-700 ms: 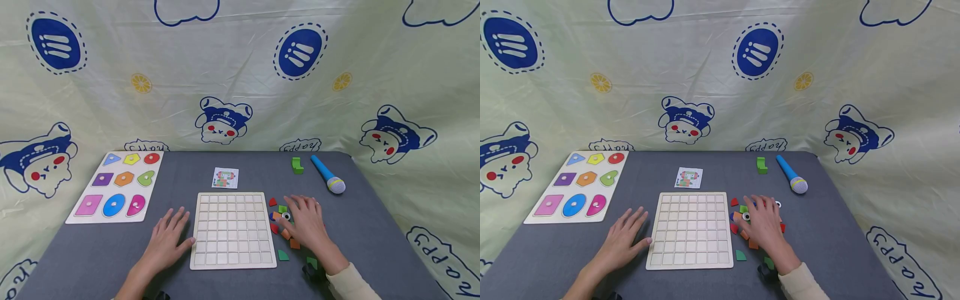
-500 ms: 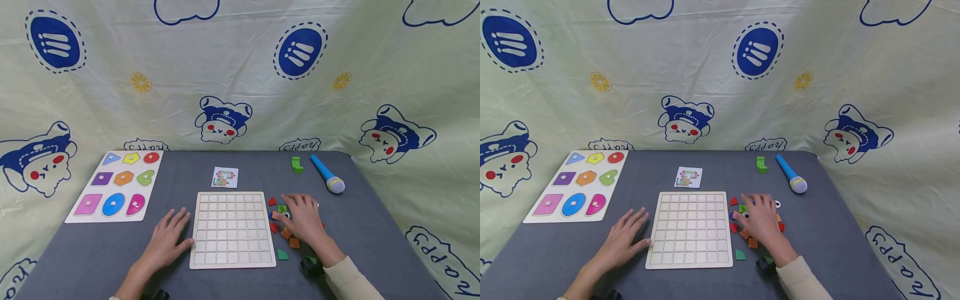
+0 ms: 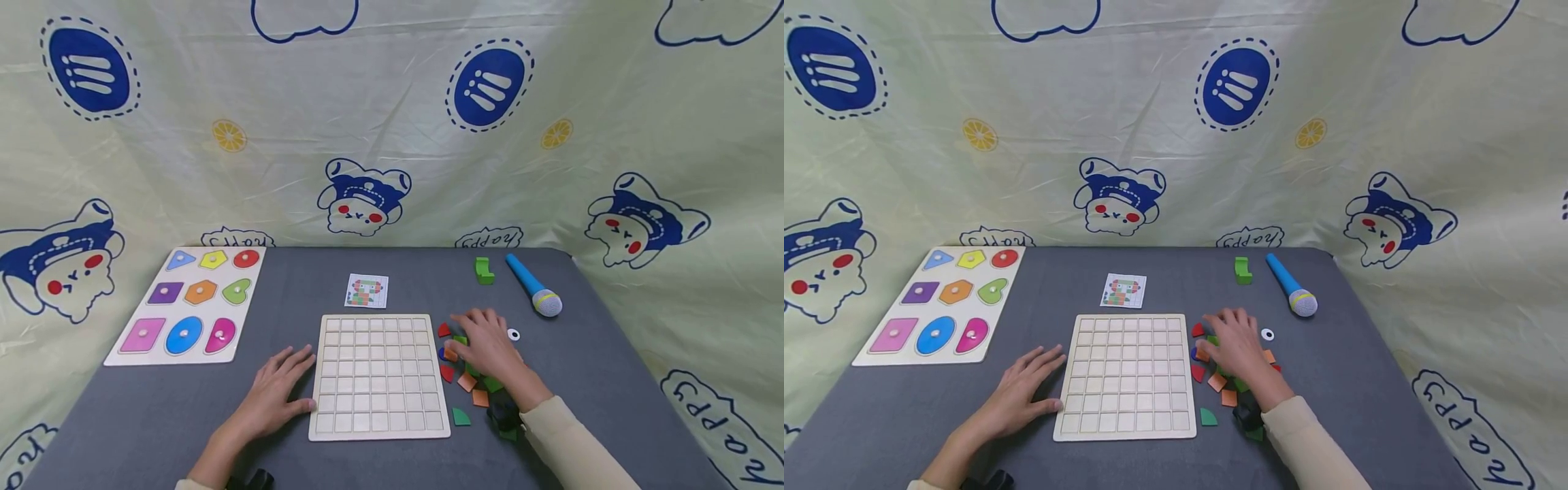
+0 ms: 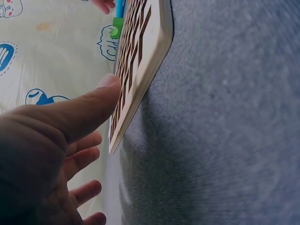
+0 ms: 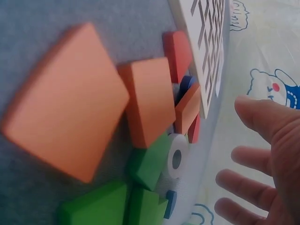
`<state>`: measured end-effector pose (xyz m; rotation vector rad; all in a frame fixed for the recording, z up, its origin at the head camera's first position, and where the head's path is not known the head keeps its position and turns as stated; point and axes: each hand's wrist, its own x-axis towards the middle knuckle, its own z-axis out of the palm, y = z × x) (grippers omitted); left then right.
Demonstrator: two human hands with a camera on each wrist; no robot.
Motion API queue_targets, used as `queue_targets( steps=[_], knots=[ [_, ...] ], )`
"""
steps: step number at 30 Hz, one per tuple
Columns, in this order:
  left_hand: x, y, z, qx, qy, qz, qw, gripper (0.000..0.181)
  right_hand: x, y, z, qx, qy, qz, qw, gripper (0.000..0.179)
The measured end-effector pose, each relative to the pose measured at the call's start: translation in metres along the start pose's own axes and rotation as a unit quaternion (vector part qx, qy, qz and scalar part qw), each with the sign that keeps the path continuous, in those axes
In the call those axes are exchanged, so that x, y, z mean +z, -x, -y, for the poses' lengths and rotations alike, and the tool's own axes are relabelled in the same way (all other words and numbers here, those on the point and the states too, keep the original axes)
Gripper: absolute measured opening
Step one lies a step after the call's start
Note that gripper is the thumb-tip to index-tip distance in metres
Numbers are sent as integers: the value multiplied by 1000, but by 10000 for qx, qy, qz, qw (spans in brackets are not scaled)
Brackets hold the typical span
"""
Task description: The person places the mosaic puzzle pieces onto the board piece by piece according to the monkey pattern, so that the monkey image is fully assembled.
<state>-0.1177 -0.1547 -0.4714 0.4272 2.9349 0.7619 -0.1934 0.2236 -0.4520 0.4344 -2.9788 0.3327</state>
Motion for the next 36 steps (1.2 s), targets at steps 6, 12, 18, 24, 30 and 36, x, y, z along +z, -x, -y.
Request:
queue_targets(
  steps=[6, 12, 18, 24, 30, 36],
  knots=[
    [1, -2, 3, 175, 244, 97, 9995, 75, 3, -10, -4, -59, 35, 155, 9999, 48],
    [2, -3, 5, 316, 419, 193, 9984, 75, 6, -18, -8, -175, 10, 374, 9991, 40],
    [2, -4, 8, 475, 477, 347, 9971, 76, 9, -25, -11, -99, -125, 640, 9978, 38],
    [2, -6, 11, 568, 677, 516, 9948, 78, 12, -28, -14, -50, -133, 775, 9969, 36],
    [3, -7, 14, 711, 690, 538, 9936, 79, 14, -29, -16, -20, -120, 786, 9968, 34],
    [4, -7, 15, 724, 669, 511, 9938, 79, 16, -29, -18, -70, -161, 700, 9974, 31]
  ],
)
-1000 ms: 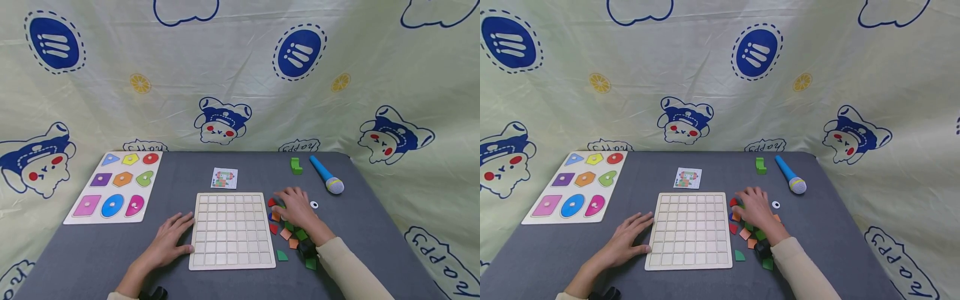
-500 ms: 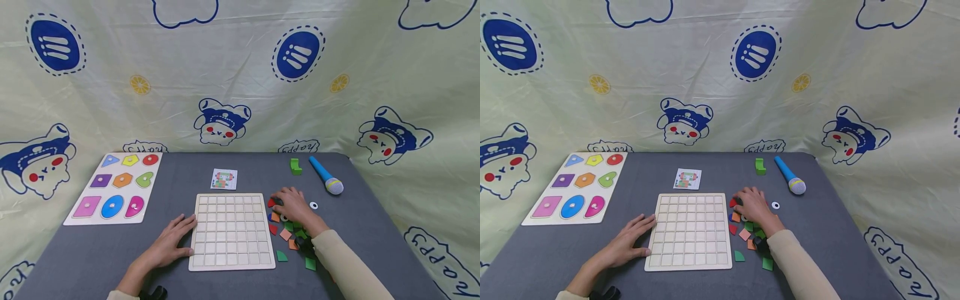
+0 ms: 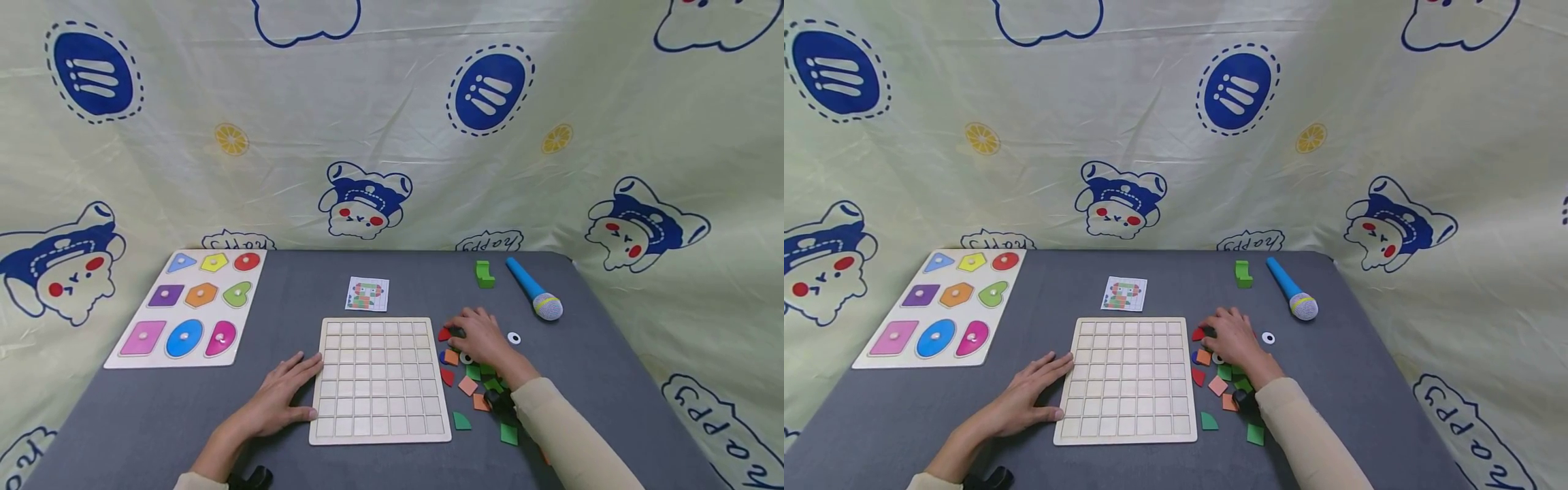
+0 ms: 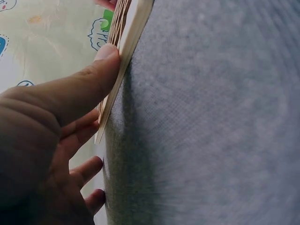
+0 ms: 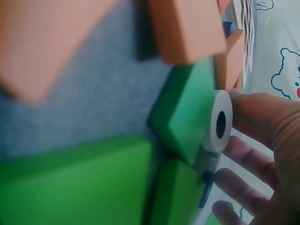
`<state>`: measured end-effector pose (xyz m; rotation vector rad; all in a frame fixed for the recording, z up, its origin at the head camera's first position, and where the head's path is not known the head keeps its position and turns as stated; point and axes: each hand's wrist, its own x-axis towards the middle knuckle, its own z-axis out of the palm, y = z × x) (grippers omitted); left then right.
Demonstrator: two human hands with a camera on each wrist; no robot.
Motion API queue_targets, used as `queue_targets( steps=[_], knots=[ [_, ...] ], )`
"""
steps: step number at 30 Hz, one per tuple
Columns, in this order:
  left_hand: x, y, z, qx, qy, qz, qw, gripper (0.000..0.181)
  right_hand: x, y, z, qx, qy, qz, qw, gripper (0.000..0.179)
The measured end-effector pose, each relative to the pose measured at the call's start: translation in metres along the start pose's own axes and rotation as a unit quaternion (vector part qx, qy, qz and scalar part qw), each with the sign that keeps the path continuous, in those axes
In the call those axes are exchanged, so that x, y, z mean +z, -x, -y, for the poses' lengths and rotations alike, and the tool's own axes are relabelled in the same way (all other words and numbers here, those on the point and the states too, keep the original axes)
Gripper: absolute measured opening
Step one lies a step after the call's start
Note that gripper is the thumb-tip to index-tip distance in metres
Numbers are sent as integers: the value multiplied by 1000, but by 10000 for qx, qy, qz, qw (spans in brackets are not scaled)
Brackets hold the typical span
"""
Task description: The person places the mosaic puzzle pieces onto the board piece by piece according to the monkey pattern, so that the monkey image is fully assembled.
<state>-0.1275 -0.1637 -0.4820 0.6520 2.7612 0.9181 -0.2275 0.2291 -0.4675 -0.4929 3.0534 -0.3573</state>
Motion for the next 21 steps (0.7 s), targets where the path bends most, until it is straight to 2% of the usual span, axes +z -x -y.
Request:
queue_targets(
  steps=[21],
  knots=[
    [4, -1, -1, -255, -13, -19, 9997, 79, 6, 3, -8, -173, -96, -264, 9995, 26]
  ],
)
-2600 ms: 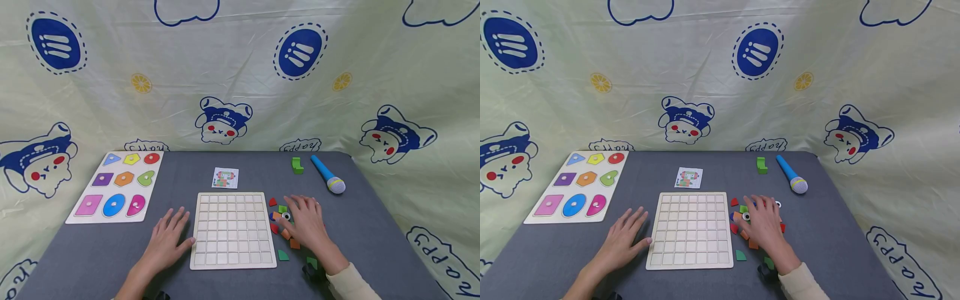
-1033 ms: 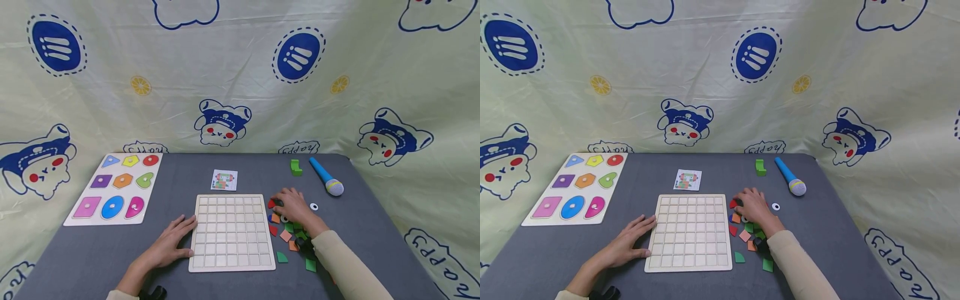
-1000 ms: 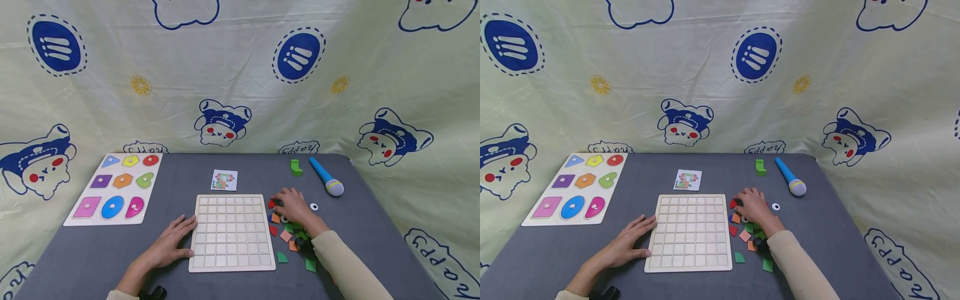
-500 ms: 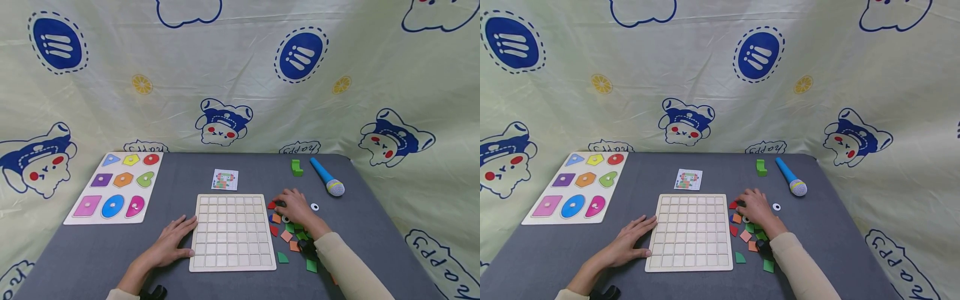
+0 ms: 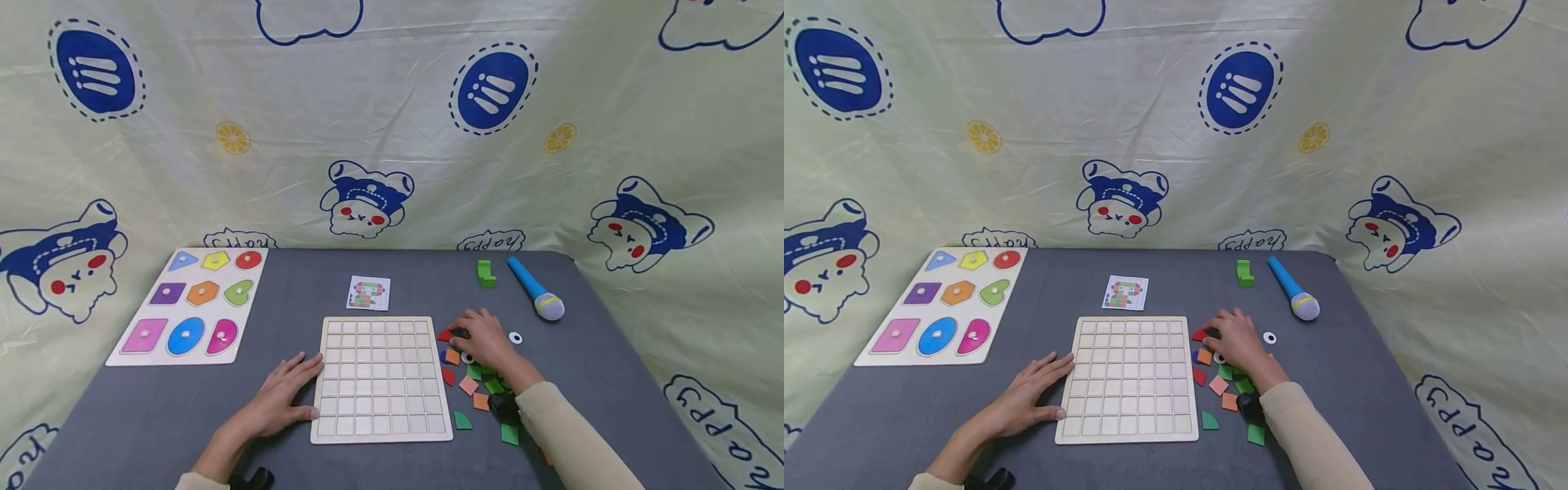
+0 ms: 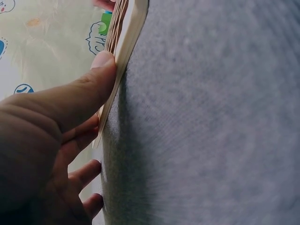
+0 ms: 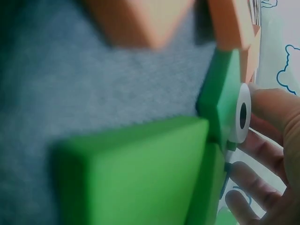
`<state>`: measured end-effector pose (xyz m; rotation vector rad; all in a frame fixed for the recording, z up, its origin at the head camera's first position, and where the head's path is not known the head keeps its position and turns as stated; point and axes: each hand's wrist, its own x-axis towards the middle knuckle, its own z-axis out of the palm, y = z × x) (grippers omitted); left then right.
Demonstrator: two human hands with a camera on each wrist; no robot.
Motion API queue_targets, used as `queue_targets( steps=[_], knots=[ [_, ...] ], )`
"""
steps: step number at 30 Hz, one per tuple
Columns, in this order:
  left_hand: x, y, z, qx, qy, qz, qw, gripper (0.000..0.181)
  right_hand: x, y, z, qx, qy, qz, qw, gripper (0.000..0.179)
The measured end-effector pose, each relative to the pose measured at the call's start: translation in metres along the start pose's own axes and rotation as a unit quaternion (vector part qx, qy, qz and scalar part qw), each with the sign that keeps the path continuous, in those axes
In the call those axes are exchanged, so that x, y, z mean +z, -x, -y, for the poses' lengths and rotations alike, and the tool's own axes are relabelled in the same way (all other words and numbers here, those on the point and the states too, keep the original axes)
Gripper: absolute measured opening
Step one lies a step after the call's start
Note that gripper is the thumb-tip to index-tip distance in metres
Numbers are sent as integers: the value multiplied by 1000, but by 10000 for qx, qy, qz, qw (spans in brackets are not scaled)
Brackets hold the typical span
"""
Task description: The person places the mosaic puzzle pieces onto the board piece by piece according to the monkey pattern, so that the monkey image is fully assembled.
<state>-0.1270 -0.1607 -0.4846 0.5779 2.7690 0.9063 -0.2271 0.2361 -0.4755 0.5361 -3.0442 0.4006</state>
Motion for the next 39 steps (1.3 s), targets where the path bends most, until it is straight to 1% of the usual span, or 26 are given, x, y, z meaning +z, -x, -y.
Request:
queue_targets(
  steps=[8, 11, 14, 20, 26, 30, 36, 39],
  knots=[
    [1, 1, -1, 20, -22, -36, 10000, 80, -3, 2, 1, 88, -18, -70, 9999, 27],
    [1, 1, -1, 44, -36, -86, 9999, 80, -6, 4, 6, 77, -90, -154, 9998, 28],
    [1, 2, 0, 54, -53, -108, 9999, 80, -10, 6, 14, -24, -166, -250, 9995, 28],
    [0, 2, 1, 74, -16, -19, 10000, 80, -14, 8, 38, -173, -278, -415, 9986, 25],
    [0, 2, -1, 77, -34, 41, 10000, 80, -12, 5, 64, -272, -194, -453, 9984, 24],
    [0, 1, -2, 41, -35, 63, 10000, 80, -9, 0, 82, -344, -209, -429, 9983, 22],
    [0, 1, -2, 40, -31, 62, 10000, 80, -1, -13, 106, -650, -132, -448, 9968, 22],
    [0, 2, -3, 46, -30, 41, 10000, 79, 4, -20, 116, -740, -74, -386, 9965, 22]
  ],
)
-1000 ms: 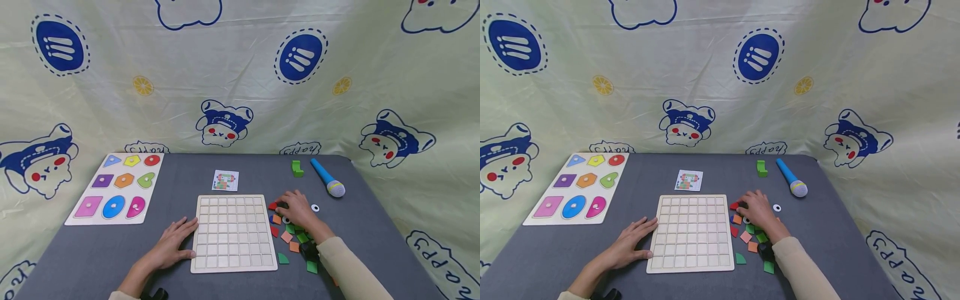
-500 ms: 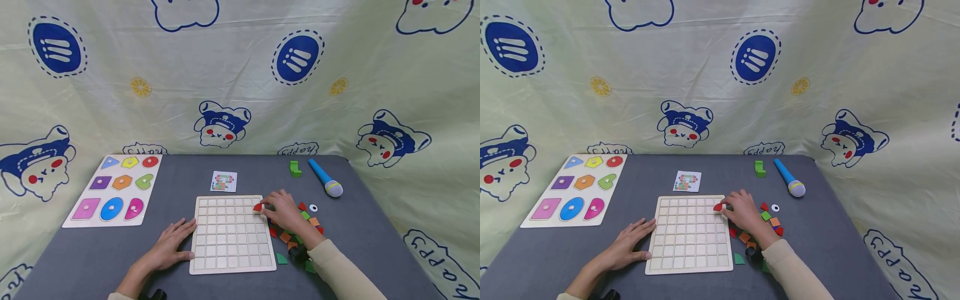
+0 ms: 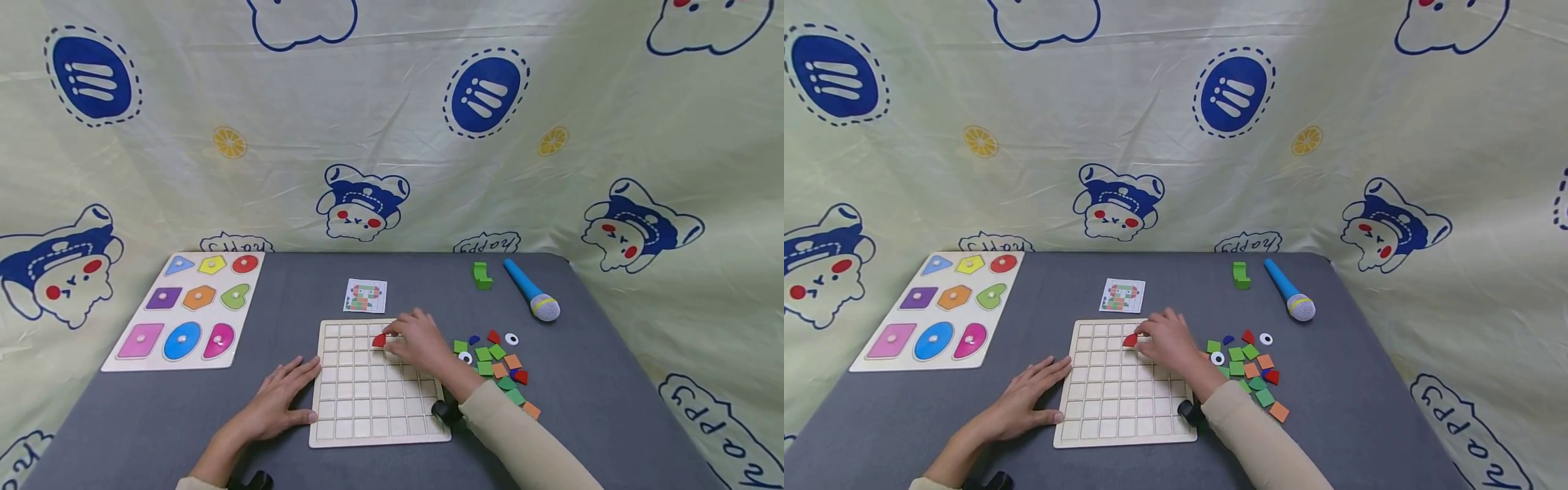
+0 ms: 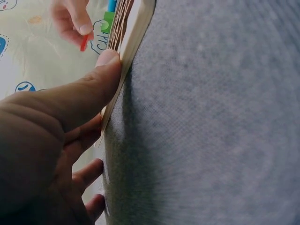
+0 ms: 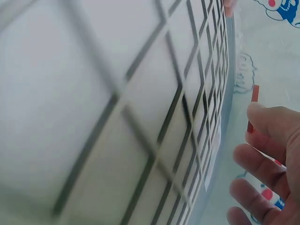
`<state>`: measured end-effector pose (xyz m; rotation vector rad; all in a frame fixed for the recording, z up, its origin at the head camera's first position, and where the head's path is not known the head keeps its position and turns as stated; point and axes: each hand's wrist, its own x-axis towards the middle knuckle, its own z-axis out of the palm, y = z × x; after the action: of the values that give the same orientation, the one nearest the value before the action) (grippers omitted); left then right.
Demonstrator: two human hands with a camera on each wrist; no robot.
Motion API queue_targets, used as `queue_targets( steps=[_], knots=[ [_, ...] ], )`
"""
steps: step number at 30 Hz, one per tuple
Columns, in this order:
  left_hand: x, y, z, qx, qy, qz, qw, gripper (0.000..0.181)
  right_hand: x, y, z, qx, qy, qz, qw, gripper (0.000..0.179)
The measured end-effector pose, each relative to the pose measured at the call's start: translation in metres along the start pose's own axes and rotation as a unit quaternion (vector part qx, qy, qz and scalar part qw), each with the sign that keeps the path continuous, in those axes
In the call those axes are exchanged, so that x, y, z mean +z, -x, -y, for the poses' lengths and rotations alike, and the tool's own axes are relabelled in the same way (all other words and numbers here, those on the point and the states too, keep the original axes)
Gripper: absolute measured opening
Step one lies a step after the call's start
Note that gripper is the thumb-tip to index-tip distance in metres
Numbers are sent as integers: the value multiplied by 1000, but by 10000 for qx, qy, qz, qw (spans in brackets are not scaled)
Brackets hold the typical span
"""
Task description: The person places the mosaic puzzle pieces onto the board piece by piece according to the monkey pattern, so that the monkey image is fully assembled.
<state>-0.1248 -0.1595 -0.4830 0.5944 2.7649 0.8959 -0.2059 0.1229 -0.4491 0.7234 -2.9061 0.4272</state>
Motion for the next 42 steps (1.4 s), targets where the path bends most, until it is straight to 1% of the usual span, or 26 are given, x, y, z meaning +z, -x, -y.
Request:
queue_targets(
  steps=[4, 9, 14, 20, 24, 28, 35, 42],
  knots=[
    [0, 0, 0, -5, -6, 9, 10000, 79, 8, -10, 12, -87, 29, 147, 9998, 21],
    [-1, 0, -1, -28, -2, 52, 10000, 79, 18, -22, 23, -94, 95, 326, 9994, 21],
    [-1, 0, -2, -52, -9, 61, 10000, 79, 25, -30, 30, -158, 186, 446, 9987, 19],
    [0, 1, -2, 19, -32, -3, 10000, 78, 29, -38, 36, -190, 229, 517, 9982, 19],
    [0, 1, -2, 64, -32, -14, 10000, 77, 31, -41, 38, -188, 304, 588, 9976, 20],
    [1, 2, -2, 111, -70, -12, 9999, 77, 32, -41, 40, -267, 383, 563, 9973, 18],
    [0, 2, -2, 41, -43, -18, 10000, 78, 33, -42, 40, -356, 507, 542, 9966, 16],
    [0, 1, 0, 61, -90, -37, 9999, 78, 34, -43, 40, -368, 535, 512, 9966, 16]
  ],
)
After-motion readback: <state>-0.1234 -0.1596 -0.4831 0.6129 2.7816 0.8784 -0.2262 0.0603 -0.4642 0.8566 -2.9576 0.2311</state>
